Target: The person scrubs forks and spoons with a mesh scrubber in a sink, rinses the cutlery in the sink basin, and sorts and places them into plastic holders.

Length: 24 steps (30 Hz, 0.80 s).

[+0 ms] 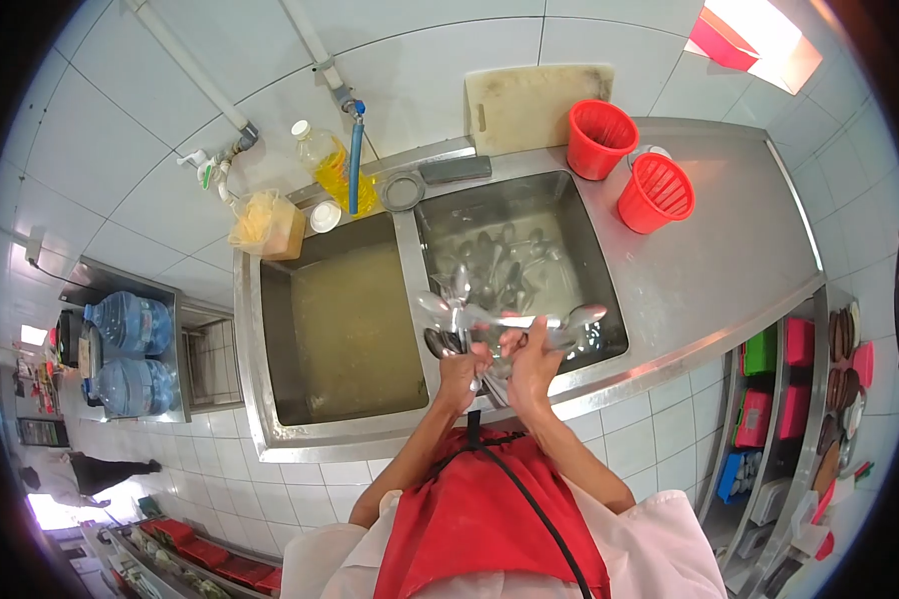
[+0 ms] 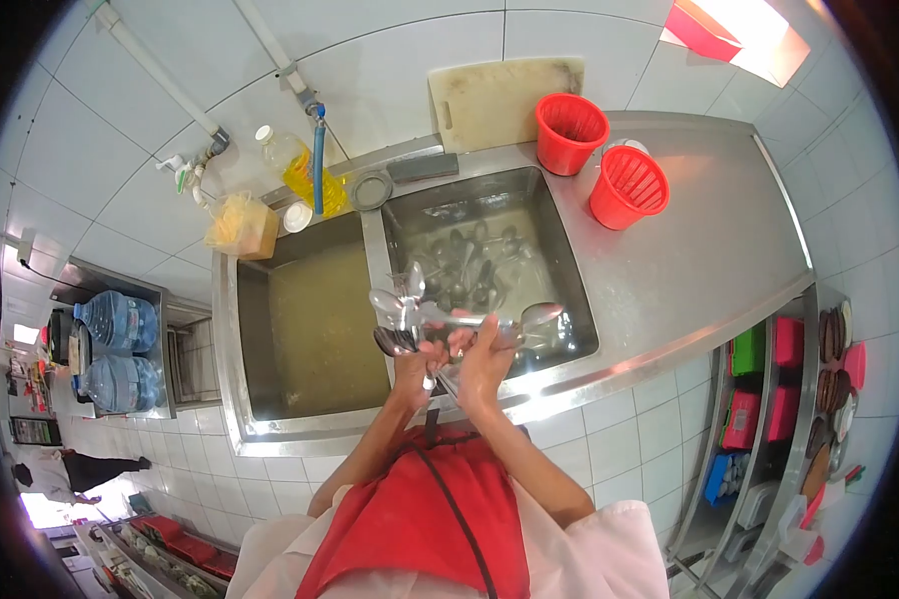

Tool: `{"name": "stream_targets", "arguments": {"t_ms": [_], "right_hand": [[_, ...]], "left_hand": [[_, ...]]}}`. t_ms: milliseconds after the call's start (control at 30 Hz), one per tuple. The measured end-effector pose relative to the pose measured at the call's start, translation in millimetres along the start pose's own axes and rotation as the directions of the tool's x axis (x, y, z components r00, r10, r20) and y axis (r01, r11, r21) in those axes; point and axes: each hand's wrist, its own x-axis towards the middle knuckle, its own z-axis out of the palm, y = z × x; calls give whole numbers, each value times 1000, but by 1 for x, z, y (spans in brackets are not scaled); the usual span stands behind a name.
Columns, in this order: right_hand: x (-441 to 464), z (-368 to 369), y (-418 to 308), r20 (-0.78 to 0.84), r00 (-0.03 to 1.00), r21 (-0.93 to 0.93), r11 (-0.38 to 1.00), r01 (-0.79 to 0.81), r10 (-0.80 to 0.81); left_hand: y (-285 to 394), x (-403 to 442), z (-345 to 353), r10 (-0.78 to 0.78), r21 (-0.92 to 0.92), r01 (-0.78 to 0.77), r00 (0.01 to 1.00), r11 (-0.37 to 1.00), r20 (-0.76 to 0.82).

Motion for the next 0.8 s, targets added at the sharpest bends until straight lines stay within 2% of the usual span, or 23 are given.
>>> {"name": "stream_targets", "arguments": {"t_ms": [33,100,133,200,267,333,400,433,467,533,567,633,667,700,733,767,800], "right_hand": [[-3,-5,8,38,996,-49,996,78,-76],[-16,-11,5,144,969,-168,960,225,-202],[-21,-18,9,146,969,-170,960,221,-198],[-27,-30,14,223,948,-288,914,285,-225],[-27,-38,10,282,929,-367,867,337,-242],[-26,-47,3,343,907,-442,810,387,-246],[-20,-54,-8,332,941,-497,836,232,-65],[-13,-62,-15,352,936,-578,788,213,5],[-8,-68,-24,357,934,-581,785,214,9],[-5,-70,-51,355,907,-670,738,77,227],[-7,-67,-68,360,903,-673,736,78,235],[-14,-54,-104,330,840,-702,707,-87,431],[-16,-44,-114,328,841,-701,708,-89,431],[-18,-33,-122,323,789,-663,720,-206,523],[-18,-24,-125,325,727,-618,718,-320,604],[-14,-20,-113,406,684,-555,758,-342,606],[-10,-16,-92,404,691,-548,763,-342,600]], "left_hand": [[0,5,-7,-14,-124,19,999,992,41],[3,0,-6,70,-166,-60,996,984,56],[7,-4,-3,69,-168,-60,996,984,51],[10,-6,2,28,-304,-25,1000,952,5],[9,-5,2,-19,-286,7,999,958,-40],[11,0,-4,-116,-296,128,992,947,58],[14,6,-9,-73,-271,83,996,959,45],[15,9,-12,-76,-282,84,996,956,40],[16,12,-14,-77,-294,83,996,952,34],[31,7,-9,-82,-254,91,996,963,47],[26,14,-23,-87,-256,104,993,961,77],[30,13,-21,-6,-208,23,996,978,86],[30,14,-28,-9,-206,26,996,978,87],[29,16,-41,-99,-184,154,956,971,275],[32,14,-41,-186,-137,275,872,952,454],[30,7,-37,-204,-89,262,887,961,414],[31,-2,-25,-210,-82,268,883,960,420]]}}
